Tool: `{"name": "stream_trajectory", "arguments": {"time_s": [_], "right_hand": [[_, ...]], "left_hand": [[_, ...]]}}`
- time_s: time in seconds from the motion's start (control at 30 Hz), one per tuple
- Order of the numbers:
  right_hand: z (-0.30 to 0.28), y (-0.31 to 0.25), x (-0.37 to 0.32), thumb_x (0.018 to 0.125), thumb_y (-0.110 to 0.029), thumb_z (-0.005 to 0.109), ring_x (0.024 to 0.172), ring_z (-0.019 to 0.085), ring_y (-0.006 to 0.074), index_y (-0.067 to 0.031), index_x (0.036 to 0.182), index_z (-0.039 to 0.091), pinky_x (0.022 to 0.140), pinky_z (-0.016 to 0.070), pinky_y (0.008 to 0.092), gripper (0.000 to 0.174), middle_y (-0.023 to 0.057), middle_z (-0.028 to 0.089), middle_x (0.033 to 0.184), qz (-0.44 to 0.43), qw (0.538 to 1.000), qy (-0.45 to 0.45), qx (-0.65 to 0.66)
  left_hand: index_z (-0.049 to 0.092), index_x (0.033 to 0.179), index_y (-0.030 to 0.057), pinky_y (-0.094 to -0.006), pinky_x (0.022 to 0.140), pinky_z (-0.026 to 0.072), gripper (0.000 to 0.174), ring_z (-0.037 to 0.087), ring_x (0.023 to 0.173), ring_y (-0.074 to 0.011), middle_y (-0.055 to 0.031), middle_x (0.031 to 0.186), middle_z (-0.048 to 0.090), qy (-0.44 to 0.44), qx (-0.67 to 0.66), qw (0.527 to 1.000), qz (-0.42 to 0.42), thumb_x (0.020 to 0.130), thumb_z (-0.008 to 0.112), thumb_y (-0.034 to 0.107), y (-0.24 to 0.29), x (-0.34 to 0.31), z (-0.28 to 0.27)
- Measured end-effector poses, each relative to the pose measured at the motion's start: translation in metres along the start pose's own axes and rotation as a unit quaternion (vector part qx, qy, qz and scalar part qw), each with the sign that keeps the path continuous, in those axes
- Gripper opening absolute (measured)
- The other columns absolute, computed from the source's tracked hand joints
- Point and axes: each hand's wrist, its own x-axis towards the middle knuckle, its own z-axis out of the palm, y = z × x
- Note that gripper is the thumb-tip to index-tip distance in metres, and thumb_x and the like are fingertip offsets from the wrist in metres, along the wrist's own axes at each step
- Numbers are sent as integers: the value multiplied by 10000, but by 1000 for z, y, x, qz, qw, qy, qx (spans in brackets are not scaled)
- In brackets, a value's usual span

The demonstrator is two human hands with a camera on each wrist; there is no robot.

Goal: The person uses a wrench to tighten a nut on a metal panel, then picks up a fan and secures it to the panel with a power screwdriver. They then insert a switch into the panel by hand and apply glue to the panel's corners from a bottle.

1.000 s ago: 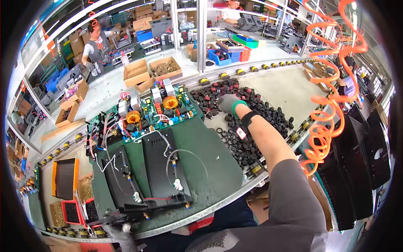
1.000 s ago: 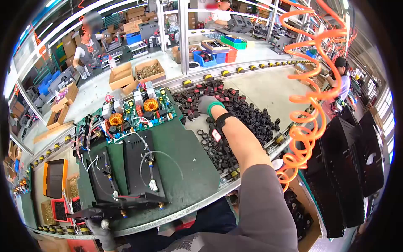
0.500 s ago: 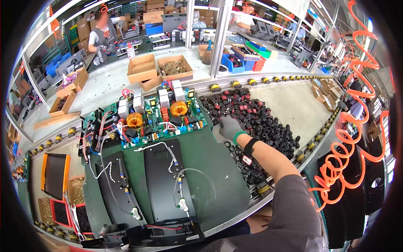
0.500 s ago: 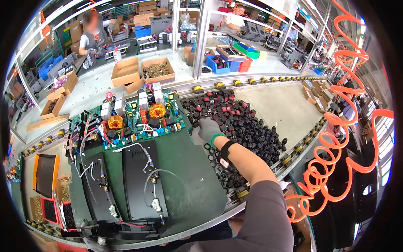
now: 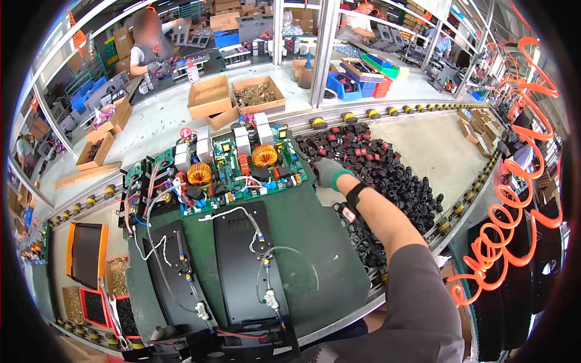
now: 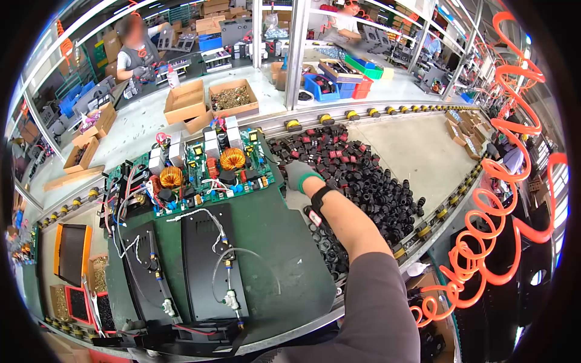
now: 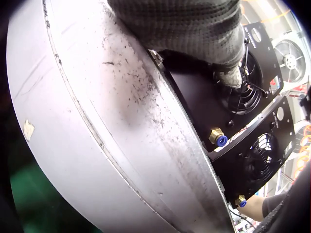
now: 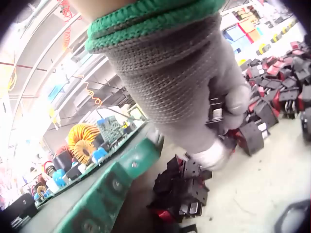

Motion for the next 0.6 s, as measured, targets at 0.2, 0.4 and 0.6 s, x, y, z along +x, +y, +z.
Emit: {"name": "stream_trajectory", "arguments": {"time_s": [0.2, 0.4, 0.6], "right_hand": [[6, 18, -16, 800, -84, 675, 943, 680, 341, -51, 1126, 665, 828, 558, 391, 328, 182, 686, 1060, -19, 954, 182, 238], [-133, -40, -129, 843, -7, 679, 868, 660, 187, -52, 1167, 626, 752, 558, 300, 331, 73, 654, 1030, -114, 590, 134, 788], [-185, -118, -259, 820, -201, 786, 574, 473, 105, -108, 876, 499, 503, 356, 250, 307, 26, 505, 843, -450, 492, 93, 740]], "left_hand": [[504, 1278, -55, -471, 947, 507, 577, 622, 1089, -368, -219, 1188, 634, 70, 237, 963, 107, 982, 518, 440, -124, -43, -25], [282, 1456, -42, -423, 969, 484, 1194, 528, 1183, -289, -188, 1286, 507, 23, -130, 989, 71, 665, 764, 713, -103, -9, -5], [369, 1469, -11, -352, 947, 418, 563, 518, 1070, -212, -94, 1170, 540, 255, -61, 958, 118, 1003, 484, 283, 23, 2, -56]]}}
